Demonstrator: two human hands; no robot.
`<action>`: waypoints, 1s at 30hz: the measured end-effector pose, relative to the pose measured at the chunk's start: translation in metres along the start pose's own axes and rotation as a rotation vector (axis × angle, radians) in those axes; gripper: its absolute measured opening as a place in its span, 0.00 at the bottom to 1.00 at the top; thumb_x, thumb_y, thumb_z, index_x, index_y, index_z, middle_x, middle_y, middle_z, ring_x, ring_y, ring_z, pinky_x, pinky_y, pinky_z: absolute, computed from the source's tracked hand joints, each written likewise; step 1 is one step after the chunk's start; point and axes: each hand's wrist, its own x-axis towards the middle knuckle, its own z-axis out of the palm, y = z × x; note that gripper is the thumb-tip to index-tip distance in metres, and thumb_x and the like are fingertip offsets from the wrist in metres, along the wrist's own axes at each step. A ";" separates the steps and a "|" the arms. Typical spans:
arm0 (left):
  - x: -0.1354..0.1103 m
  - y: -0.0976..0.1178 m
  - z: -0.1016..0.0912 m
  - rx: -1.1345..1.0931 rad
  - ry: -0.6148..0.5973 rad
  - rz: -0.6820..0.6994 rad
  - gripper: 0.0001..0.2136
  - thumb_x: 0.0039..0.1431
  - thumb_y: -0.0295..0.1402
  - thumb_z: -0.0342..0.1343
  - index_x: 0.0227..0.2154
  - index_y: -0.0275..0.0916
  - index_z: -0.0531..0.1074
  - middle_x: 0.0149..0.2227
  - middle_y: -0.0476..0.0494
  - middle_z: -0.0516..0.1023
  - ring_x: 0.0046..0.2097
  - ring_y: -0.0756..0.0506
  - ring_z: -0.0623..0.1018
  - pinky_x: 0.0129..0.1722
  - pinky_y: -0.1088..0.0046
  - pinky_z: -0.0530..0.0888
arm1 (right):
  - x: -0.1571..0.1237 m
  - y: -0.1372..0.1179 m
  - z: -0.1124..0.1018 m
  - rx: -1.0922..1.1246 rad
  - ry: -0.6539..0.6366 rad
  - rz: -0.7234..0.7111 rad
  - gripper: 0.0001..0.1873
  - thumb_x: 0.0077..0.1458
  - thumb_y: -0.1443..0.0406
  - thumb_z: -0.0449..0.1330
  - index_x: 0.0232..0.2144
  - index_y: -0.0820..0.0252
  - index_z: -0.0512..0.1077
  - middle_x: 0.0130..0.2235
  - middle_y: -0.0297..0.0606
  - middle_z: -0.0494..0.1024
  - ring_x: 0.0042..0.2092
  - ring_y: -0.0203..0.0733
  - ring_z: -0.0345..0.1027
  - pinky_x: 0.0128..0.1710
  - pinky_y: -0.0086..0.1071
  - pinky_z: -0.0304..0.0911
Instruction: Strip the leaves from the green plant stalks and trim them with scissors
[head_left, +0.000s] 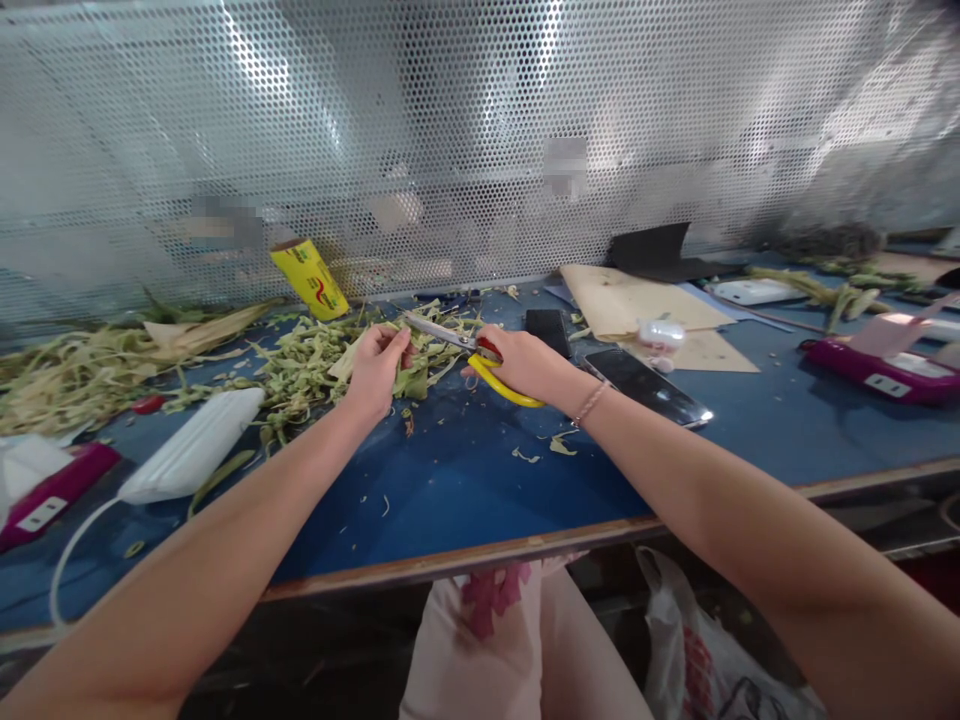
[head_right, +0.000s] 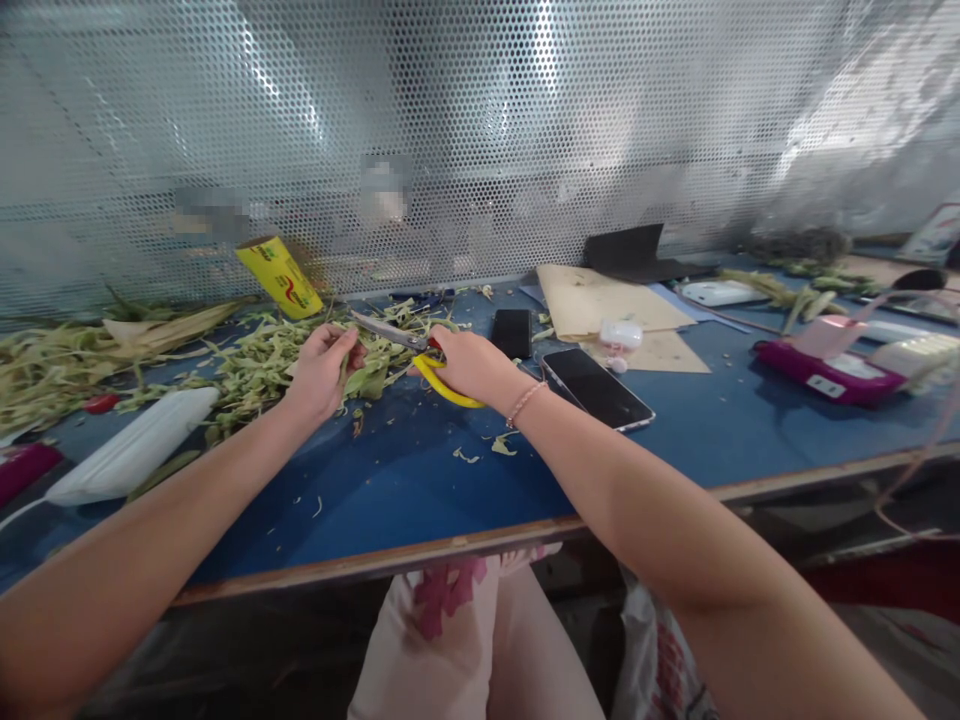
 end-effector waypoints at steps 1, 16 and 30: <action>0.000 0.000 0.000 0.001 -0.001 0.005 0.10 0.49 0.32 0.58 0.21 0.38 0.61 0.18 0.53 0.68 0.20 0.56 0.66 0.20 0.81 0.64 | 0.000 -0.001 -0.001 -0.001 -0.004 0.002 0.24 0.53 0.46 0.47 0.38 0.60 0.62 0.30 0.41 0.73 0.30 0.41 0.67 0.25 0.29 0.53; 0.000 0.000 0.000 0.007 -0.003 0.017 0.10 0.48 0.32 0.58 0.20 0.38 0.61 0.17 0.54 0.66 0.19 0.56 0.66 0.20 0.81 0.63 | -0.003 -0.008 -0.012 -0.037 -0.051 0.035 0.24 0.53 0.46 0.46 0.33 0.58 0.67 0.30 0.39 0.74 0.29 0.39 0.66 0.23 0.28 0.48; -0.002 0.003 0.001 0.009 0.005 -0.015 0.10 0.48 0.32 0.58 0.20 0.37 0.61 0.18 0.53 0.67 0.19 0.56 0.66 0.19 0.81 0.63 | -0.003 -0.012 -0.014 -0.067 -0.013 0.035 0.27 0.53 0.44 0.44 0.28 0.59 0.69 0.29 0.40 0.74 0.29 0.40 0.67 0.23 0.29 0.48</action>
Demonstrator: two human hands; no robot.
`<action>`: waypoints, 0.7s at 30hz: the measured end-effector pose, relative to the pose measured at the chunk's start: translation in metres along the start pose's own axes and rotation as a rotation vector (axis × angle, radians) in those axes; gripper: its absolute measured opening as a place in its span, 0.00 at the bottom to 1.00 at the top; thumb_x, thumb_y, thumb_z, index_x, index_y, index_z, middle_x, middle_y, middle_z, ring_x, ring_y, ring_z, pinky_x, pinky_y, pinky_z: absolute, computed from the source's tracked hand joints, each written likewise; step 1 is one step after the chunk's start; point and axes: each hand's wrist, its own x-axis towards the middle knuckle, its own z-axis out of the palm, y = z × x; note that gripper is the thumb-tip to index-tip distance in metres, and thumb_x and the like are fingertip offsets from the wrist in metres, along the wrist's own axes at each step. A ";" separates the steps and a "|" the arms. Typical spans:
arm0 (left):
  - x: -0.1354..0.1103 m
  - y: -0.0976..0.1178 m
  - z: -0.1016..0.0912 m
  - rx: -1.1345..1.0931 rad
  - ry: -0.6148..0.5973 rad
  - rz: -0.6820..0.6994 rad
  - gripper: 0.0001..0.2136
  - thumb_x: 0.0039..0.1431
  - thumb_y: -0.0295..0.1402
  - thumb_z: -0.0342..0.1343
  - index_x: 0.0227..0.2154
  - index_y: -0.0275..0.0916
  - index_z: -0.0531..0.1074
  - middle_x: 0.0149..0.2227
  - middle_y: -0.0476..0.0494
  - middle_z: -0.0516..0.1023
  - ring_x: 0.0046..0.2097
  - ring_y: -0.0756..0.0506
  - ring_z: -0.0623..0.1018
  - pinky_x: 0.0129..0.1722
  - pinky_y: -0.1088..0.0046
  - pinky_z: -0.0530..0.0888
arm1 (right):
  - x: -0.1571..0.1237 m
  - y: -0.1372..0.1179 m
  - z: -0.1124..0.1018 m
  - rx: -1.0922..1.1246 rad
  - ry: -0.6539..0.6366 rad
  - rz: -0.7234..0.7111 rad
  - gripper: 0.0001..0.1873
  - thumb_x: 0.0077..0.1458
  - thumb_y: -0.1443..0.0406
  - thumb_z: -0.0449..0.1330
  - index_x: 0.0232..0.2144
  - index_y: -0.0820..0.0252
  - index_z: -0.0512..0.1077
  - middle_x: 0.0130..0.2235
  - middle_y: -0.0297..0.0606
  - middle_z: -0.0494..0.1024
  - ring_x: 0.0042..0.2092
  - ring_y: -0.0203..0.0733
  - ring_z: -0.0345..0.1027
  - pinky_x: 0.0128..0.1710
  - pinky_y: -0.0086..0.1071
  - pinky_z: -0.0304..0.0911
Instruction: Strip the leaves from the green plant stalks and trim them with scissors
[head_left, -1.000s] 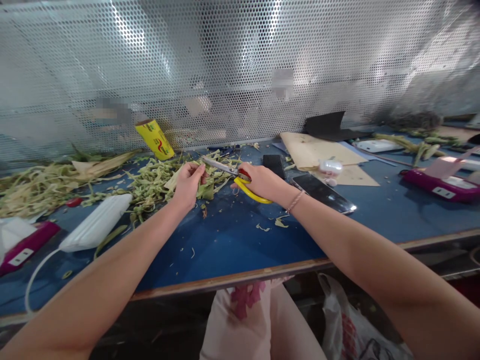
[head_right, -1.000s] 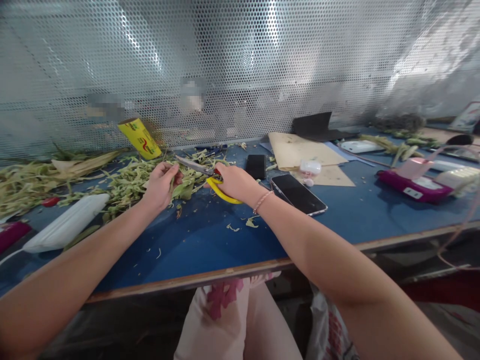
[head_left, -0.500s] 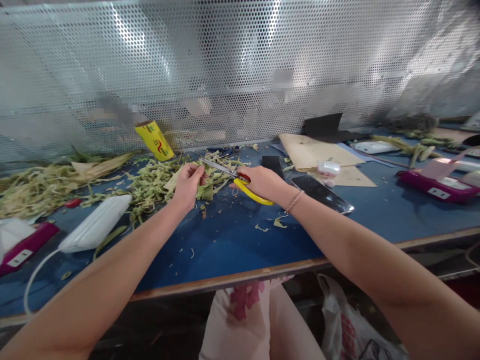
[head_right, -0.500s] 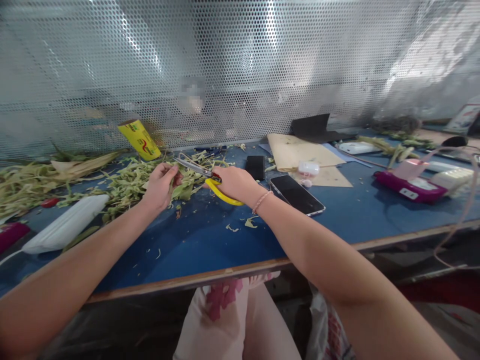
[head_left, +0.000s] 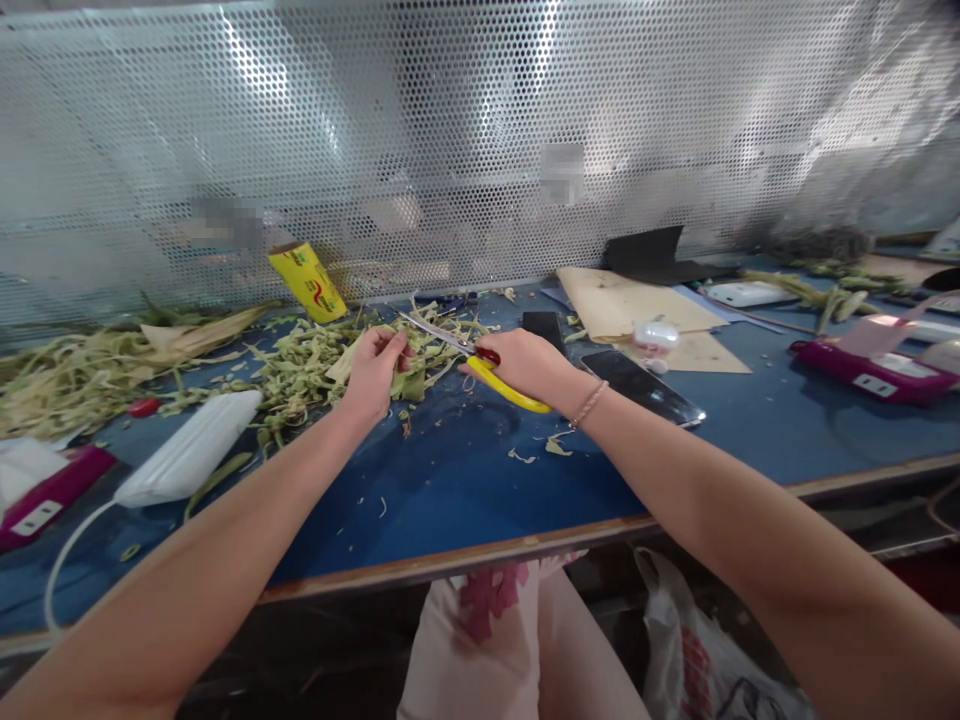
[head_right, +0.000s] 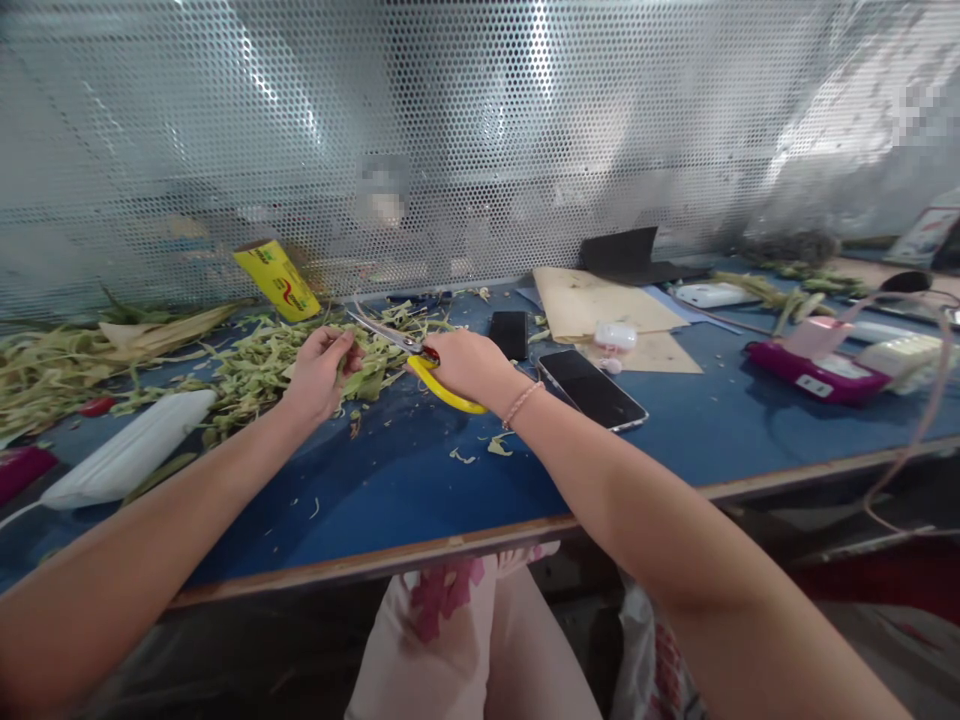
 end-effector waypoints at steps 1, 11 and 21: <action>0.000 0.000 0.000 -0.004 0.003 -0.004 0.11 0.48 0.32 0.58 0.20 0.37 0.61 0.18 0.53 0.67 0.19 0.56 0.66 0.19 0.81 0.63 | 0.000 0.000 0.001 0.011 0.002 0.009 0.27 0.53 0.44 0.44 0.29 0.59 0.69 0.28 0.40 0.74 0.29 0.40 0.67 0.23 0.29 0.48; -0.001 0.001 -0.001 -0.073 -0.017 -0.074 0.10 0.49 0.32 0.57 0.21 0.37 0.60 0.19 0.52 0.69 0.19 0.56 0.66 0.19 0.80 0.64 | 0.007 0.019 0.014 -0.010 -0.001 0.114 0.29 0.51 0.43 0.46 0.31 0.62 0.68 0.28 0.43 0.74 0.30 0.41 0.68 0.23 0.28 0.51; -0.002 0.004 0.002 -0.259 -0.054 -0.190 0.05 0.48 0.23 0.48 0.24 0.39 0.58 0.18 0.53 0.66 0.18 0.53 0.66 0.20 0.78 0.64 | 0.008 0.015 0.021 0.044 0.032 0.065 0.27 0.50 0.43 0.49 0.36 0.61 0.67 0.30 0.41 0.75 0.31 0.42 0.69 0.25 0.29 0.53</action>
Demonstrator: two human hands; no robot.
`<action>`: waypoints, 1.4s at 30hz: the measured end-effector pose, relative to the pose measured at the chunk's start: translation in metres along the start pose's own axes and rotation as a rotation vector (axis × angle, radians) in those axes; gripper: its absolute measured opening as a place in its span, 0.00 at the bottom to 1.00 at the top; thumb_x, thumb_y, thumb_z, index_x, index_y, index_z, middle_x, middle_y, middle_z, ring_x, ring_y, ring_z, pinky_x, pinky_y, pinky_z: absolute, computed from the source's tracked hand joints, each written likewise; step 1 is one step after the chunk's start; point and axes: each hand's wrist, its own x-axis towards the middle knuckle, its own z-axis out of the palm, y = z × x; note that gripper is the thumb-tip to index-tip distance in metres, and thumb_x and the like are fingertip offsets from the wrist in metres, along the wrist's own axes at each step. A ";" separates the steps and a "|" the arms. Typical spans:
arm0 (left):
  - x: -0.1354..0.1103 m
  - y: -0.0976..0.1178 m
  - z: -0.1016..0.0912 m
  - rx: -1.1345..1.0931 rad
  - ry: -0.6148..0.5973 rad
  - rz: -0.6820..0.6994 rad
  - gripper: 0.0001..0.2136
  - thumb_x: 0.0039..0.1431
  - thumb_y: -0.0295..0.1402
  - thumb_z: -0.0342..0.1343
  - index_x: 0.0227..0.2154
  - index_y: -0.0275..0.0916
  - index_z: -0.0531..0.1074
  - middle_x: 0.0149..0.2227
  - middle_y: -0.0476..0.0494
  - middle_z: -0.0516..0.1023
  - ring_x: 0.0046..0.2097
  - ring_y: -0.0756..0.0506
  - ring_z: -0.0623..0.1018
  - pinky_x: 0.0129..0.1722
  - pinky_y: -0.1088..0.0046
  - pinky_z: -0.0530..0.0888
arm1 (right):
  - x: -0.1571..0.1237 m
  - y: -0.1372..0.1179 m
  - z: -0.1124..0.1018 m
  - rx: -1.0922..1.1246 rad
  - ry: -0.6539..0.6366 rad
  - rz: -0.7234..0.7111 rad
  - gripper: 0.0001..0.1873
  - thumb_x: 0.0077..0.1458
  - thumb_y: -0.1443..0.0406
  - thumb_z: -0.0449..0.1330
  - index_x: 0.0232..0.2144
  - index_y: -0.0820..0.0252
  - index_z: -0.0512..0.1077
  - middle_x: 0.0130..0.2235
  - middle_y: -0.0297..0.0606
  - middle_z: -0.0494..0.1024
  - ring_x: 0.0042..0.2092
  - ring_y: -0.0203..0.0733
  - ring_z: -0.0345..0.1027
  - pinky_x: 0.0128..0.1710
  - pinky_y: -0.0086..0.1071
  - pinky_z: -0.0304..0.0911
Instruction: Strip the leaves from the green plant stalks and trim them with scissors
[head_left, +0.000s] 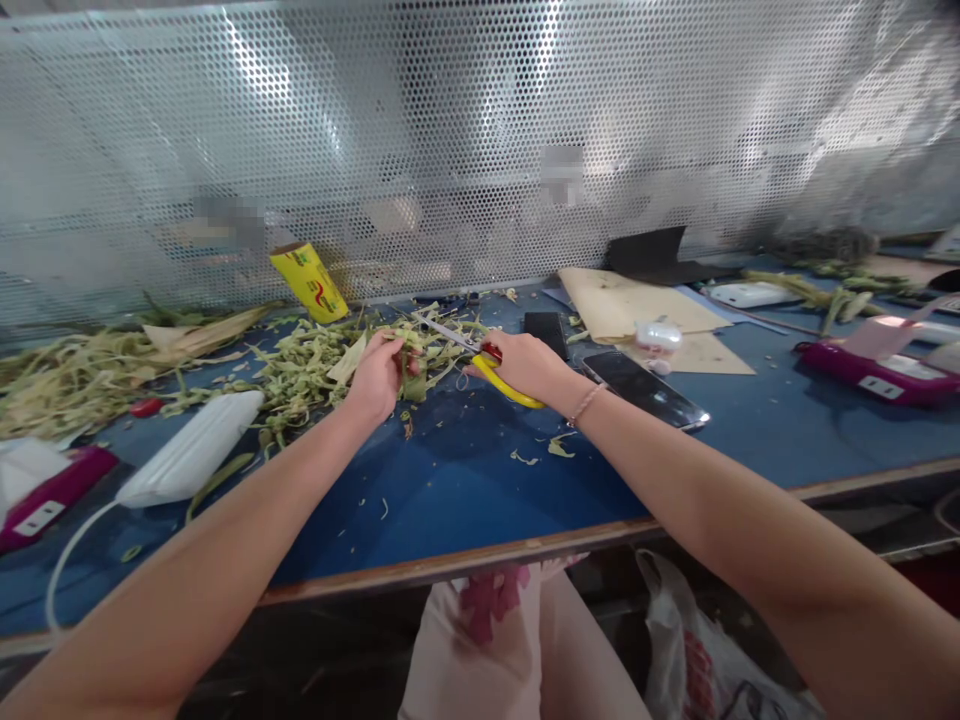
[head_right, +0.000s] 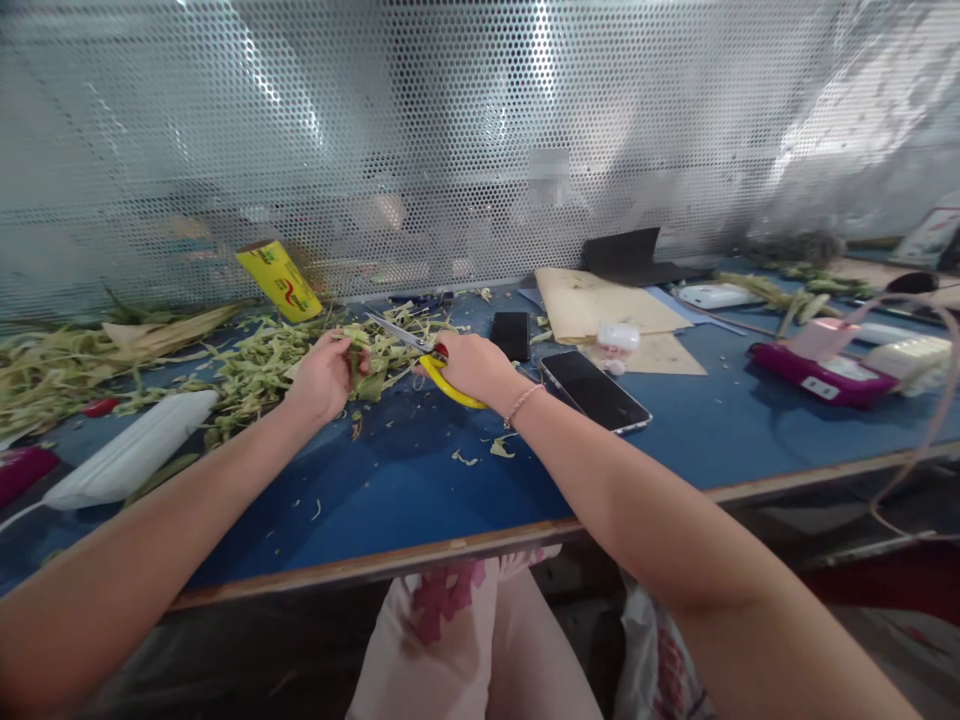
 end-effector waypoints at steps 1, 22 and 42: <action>0.000 0.000 0.000 -0.006 0.000 -0.005 0.05 0.48 0.23 0.47 0.24 0.39 0.57 0.18 0.53 0.66 0.18 0.54 0.65 0.19 0.78 0.63 | 0.000 0.000 0.001 0.007 0.001 -0.002 0.27 0.50 0.44 0.49 0.36 0.60 0.67 0.30 0.41 0.75 0.31 0.42 0.69 0.25 0.29 0.53; 0.003 -0.002 -0.001 0.075 0.113 0.093 0.07 0.51 0.25 0.49 0.21 0.38 0.59 0.17 0.53 0.65 0.17 0.55 0.63 0.18 0.81 0.61 | -0.003 -0.006 -0.001 0.049 0.077 -0.101 0.23 0.51 0.50 0.53 0.43 0.61 0.65 0.38 0.43 0.74 0.39 0.44 0.67 0.35 0.32 0.59; 0.001 -0.002 -0.001 0.126 0.087 0.119 0.07 0.50 0.25 0.51 0.21 0.38 0.59 0.17 0.54 0.64 0.18 0.56 0.63 0.19 0.81 0.62 | -0.002 -0.002 -0.006 0.002 0.036 -0.100 0.22 0.53 0.49 0.51 0.41 0.59 0.66 0.33 0.40 0.74 0.31 0.39 0.66 0.27 0.29 0.51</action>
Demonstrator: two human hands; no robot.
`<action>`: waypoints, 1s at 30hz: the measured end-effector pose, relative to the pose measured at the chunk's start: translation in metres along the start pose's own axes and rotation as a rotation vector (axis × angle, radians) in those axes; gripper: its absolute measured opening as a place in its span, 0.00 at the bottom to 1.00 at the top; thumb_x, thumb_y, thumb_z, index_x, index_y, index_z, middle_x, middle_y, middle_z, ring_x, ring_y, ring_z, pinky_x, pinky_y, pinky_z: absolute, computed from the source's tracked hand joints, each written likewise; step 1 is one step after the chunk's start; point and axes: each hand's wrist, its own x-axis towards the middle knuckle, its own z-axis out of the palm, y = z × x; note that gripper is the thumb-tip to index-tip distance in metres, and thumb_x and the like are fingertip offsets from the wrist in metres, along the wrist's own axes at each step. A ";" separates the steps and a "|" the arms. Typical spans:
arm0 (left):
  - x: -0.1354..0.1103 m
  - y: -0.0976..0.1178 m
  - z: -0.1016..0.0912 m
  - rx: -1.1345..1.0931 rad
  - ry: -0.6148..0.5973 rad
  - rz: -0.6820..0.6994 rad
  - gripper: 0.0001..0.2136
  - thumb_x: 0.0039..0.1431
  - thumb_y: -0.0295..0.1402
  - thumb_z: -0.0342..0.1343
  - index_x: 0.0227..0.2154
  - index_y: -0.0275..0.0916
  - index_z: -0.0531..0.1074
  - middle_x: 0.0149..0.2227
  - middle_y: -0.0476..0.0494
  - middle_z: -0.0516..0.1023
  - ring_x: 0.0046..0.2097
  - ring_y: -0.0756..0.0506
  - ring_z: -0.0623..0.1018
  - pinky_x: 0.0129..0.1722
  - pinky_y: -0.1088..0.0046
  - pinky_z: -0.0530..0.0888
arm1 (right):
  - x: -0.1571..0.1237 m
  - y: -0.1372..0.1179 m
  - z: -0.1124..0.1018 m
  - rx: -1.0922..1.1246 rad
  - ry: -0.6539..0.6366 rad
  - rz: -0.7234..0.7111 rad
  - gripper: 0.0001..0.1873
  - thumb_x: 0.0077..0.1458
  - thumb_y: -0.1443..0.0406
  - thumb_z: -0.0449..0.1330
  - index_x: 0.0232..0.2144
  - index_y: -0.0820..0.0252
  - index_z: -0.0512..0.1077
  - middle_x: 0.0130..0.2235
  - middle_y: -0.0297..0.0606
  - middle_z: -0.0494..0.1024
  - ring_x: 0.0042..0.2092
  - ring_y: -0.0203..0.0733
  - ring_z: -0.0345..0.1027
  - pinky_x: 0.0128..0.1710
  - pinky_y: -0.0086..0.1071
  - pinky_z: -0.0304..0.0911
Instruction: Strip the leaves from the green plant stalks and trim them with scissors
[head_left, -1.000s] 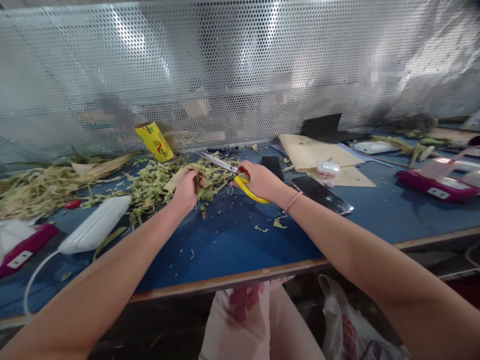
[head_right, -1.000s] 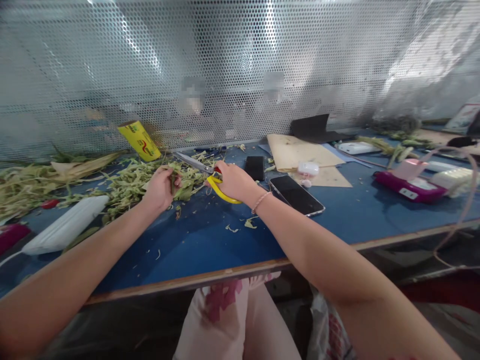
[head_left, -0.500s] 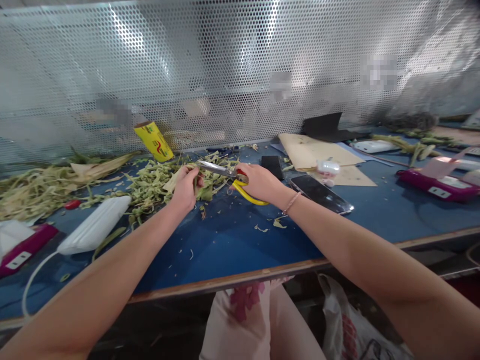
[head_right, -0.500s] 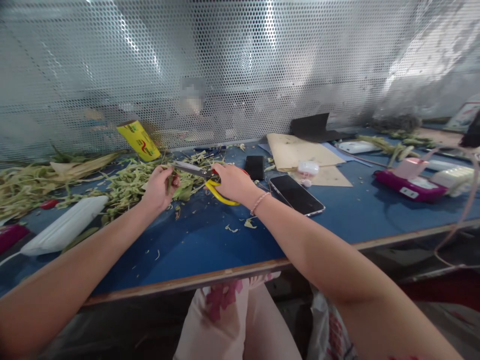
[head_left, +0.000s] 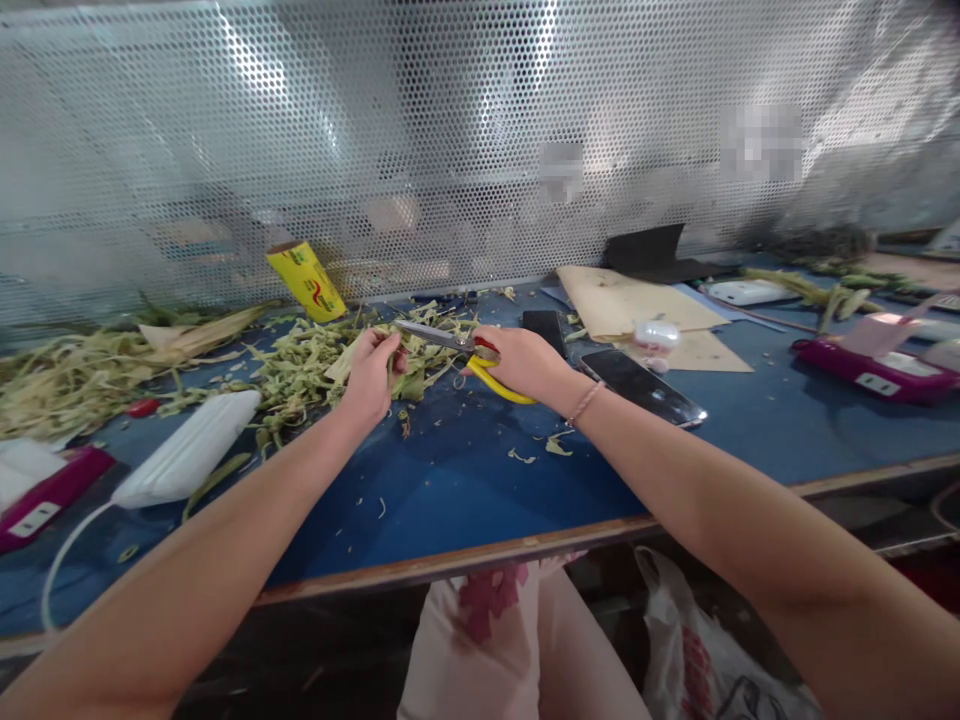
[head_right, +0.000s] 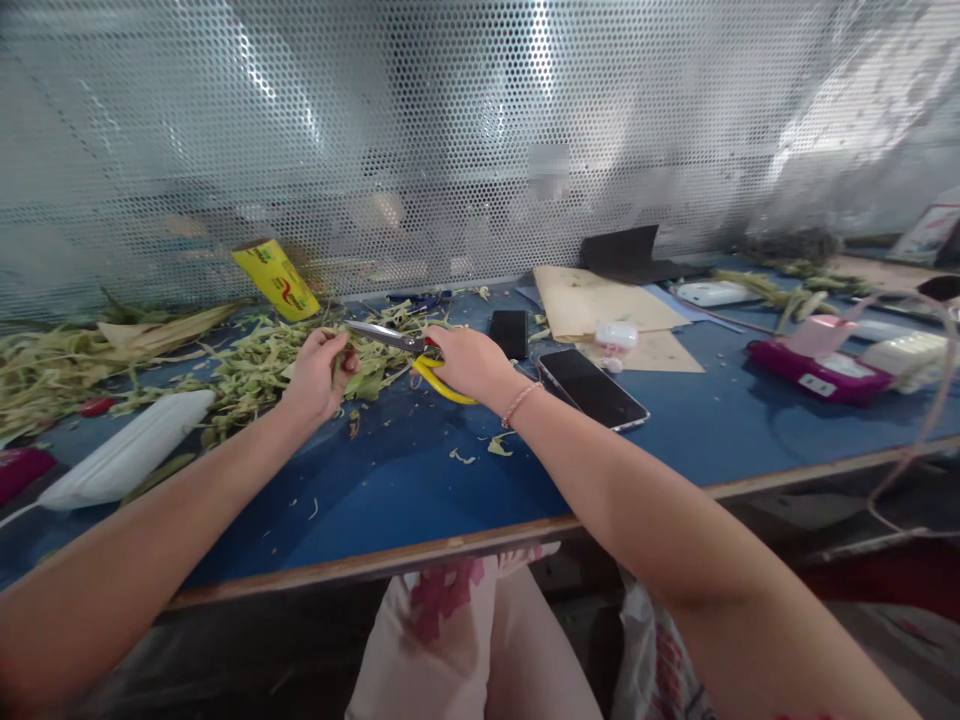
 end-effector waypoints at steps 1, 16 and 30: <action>0.000 0.000 0.000 0.002 0.001 -0.002 0.08 0.50 0.25 0.51 0.21 0.38 0.59 0.17 0.54 0.64 0.18 0.56 0.63 0.19 0.81 0.62 | 0.000 0.000 0.000 -0.001 0.000 -0.002 0.22 0.53 0.49 0.50 0.40 0.59 0.66 0.33 0.40 0.74 0.31 0.39 0.65 0.27 0.29 0.50; 0.001 0.000 -0.002 -0.013 -0.015 -0.001 0.07 0.48 0.27 0.52 0.22 0.38 0.58 0.17 0.55 0.65 0.17 0.56 0.64 0.18 0.81 0.62 | -0.001 -0.006 -0.002 0.007 -0.040 0.062 0.25 0.52 0.45 0.48 0.38 0.59 0.68 0.31 0.41 0.75 0.31 0.41 0.69 0.25 0.28 0.51; 0.006 0.001 -0.003 -0.153 0.004 -0.022 0.08 0.48 0.30 0.52 0.21 0.38 0.57 0.17 0.54 0.64 0.14 0.57 0.57 0.14 0.82 0.53 | 0.007 0.005 0.014 0.026 -0.128 0.026 0.29 0.47 0.44 0.53 0.39 0.60 0.69 0.36 0.44 0.76 0.37 0.45 0.70 0.32 0.31 0.61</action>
